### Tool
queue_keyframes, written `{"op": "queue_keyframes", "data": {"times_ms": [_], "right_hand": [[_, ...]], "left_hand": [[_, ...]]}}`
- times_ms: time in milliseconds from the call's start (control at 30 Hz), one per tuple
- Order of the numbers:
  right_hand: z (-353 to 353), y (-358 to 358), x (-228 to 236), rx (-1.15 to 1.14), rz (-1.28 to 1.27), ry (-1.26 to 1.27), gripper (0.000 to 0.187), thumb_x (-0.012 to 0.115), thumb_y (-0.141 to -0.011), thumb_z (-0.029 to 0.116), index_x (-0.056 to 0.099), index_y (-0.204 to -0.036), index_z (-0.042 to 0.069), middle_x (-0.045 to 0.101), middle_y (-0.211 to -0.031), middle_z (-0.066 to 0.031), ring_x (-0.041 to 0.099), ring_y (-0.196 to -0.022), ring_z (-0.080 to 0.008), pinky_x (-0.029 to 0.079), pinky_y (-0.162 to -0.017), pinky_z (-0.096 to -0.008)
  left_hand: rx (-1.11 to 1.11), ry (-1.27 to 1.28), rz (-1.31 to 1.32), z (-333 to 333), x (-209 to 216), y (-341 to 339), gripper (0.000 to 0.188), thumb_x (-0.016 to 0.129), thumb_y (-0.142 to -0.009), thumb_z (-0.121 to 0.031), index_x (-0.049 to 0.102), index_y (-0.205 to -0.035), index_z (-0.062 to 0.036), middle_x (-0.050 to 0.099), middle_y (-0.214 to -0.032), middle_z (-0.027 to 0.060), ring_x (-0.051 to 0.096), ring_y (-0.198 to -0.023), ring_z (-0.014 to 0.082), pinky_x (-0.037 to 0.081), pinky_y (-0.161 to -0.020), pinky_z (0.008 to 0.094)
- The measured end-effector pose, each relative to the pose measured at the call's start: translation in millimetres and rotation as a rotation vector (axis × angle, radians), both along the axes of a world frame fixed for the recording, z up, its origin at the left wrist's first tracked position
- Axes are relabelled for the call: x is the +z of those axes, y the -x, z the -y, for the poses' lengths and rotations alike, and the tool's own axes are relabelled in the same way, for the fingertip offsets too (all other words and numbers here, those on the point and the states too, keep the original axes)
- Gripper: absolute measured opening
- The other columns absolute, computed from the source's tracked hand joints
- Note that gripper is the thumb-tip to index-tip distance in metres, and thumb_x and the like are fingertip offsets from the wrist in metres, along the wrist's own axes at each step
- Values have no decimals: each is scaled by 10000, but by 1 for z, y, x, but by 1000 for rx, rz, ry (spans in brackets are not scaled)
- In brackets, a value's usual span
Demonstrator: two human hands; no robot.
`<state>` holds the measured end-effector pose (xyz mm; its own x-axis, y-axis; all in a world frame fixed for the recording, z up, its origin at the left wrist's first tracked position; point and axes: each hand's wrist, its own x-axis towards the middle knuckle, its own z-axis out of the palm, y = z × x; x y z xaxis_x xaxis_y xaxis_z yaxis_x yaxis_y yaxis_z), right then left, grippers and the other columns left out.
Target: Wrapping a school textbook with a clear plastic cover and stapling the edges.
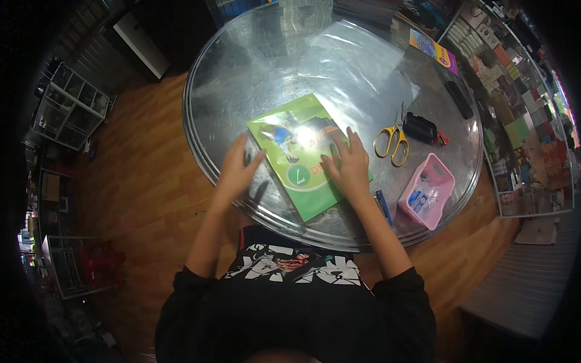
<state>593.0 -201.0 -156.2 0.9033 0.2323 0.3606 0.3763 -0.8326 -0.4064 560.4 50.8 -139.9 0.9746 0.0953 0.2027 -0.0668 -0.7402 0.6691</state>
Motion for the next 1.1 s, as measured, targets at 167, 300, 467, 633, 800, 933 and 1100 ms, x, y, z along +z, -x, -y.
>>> {"op": "queue_keyframes", "data": {"times_ms": [167,300,467,633,800,933,1100], "right_hand": [[-6,14,-17,24,-67,116,556,557,-779,392,458,-1219,67,312,-1320,-238,263,-1225,-422,212,-989,-482],[-25,41,-13,-64,-118,61,560,541,-790,407,454,-1227,67,298,-1324,-253,243,-1238,-418,181,-1000,-490],[-27,66,3,-97,-224,-566,400,537,-830,300,524,-1122,27,408,-1236,-231,362,-1178,-321,276,-960,-387],[12,89,33,-40,-1101,-966,262,521,-862,227,587,-868,-26,592,-826,-108,582,-701,-137,454,-649,-224],[-6,119,37,-143,-1433,-1309,331,494,-879,233,528,-1007,-71,589,-938,-166,609,-809,-211,511,-670,-272],[-12,122,30,-223,-1360,-1688,328,472,-893,202,485,-1055,-84,557,-1051,-195,575,-951,-245,500,-768,-306],[-27,124,25,-269,-1302,-1788,255,496,-885,179,504,-1005,-45,565,-1024,-169,578,-937,-237,502,-764,-314]], "left_hand": [[67,-235,-52,29,-29,18,749,555,-792,-397,259,-1288,79,241,-1347,272,199,-1266,400,197,-1012,465],[39,-239,-68,19,-33,17,698,562,-794,-351,288,-1283,64,242,-1349,267,207,-1266,398,244,-975,496],[138,-193,0,9,-14,27,490,567,-798,-299,506,-1126,60,366,-1275,266,298,-1221,394,256,-994,420],[93,3,-93,16,1,55,414,597,-785,-268,567,-1057,43,431,-1242,222,369,-1185,338,298,-971,385],[45,514,-181,13,10,55,277,621,-781,-158,594,-966,47,568,-1017,152,549,-882,198,431,-767,298],[56,740,-289,19,28,53,216,606,-798,-97,591,-966,38,600,-876,62,534,-699,64,421,-590,197],[39,730,-216,23,30,58,215,596,-794,-87,588,-970,36,605,-838,74,541,-714,113,418,-629,223]]}}
